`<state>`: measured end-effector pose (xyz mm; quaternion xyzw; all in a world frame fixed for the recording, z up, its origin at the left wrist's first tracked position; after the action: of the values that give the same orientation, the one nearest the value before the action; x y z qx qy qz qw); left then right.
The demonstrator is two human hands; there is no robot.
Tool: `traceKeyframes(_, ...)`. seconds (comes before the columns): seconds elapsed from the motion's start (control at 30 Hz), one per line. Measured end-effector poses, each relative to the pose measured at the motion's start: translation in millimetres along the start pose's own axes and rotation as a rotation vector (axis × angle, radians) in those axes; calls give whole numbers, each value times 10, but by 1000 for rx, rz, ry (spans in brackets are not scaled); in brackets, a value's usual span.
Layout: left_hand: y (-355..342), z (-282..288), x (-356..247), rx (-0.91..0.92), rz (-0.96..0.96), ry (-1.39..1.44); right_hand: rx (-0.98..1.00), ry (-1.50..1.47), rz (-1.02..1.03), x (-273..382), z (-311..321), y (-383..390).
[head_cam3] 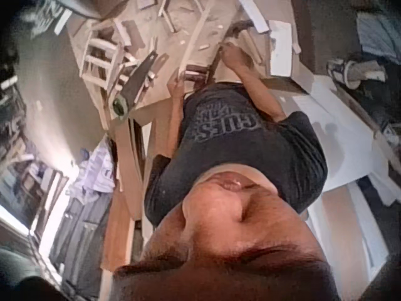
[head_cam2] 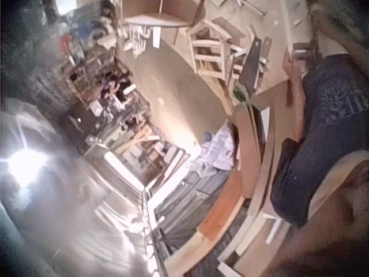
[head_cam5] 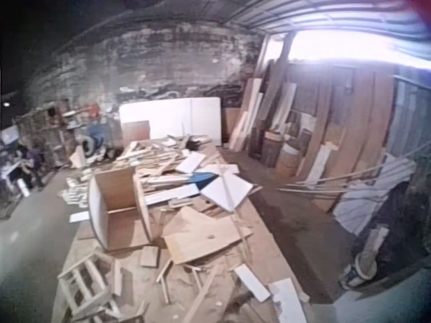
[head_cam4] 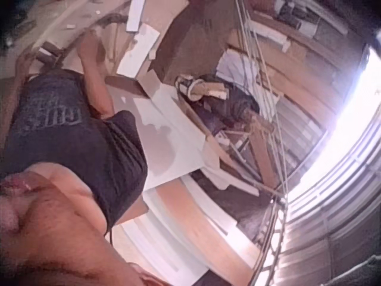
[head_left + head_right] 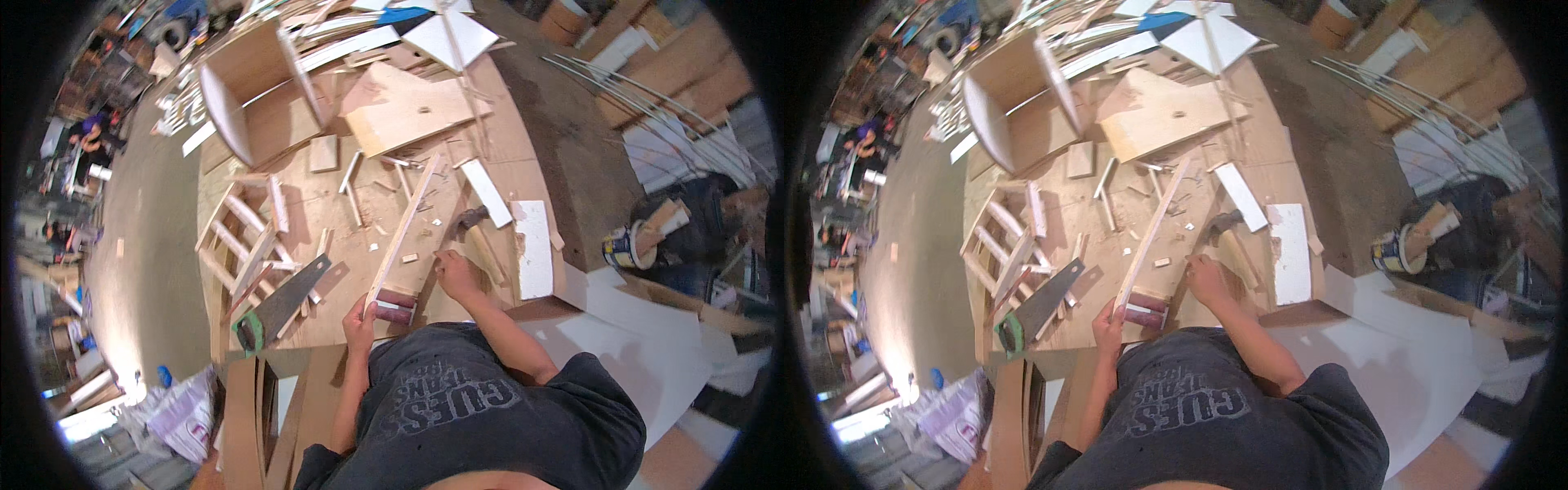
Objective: The person builds a birdhouse by assembling pre-cut wooden pieces, using a hammer to drive nails into the joints, and a hand saw to trim a wooden strip.
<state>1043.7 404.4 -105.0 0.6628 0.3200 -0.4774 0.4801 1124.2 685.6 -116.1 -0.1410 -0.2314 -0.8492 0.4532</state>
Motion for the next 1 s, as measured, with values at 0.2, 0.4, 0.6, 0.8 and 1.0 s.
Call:
traceKeyframes(0.2, 228, 467, -75, -152, -25, 51, 51, 276, 81, 264, 80, 6)
traceKeyframes(0.4, 333, 1273, -239, -281, -111, 126, 31, -8, 219, 1034, -98, -128)
traceKeyframes(0.6, 431, 2349, -346, -480, -239, 111, 62, -211, 510, 2533, -618, -315)
traceKeyframes(0.8, 444, 2900, 7, -658, -300, 64, -120, 11, 767, 3340, -1348, -825)
traceKeyframes(1.0, 662, 2985, 44, -842, -218, -90, -104, 165, 890, 3921, -1670, -811)
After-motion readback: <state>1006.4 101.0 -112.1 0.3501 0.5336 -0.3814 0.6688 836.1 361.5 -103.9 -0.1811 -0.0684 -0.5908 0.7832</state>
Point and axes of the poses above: each hand's wrist, its own y-axis away from the middle knuckle, its own z-axis out of the back of the hand, x = y × z, the point moved 5 cm from there along -y, towards the middle knuckle, and after that the axes turned 15 degrees about y, right-handed, at the moved point
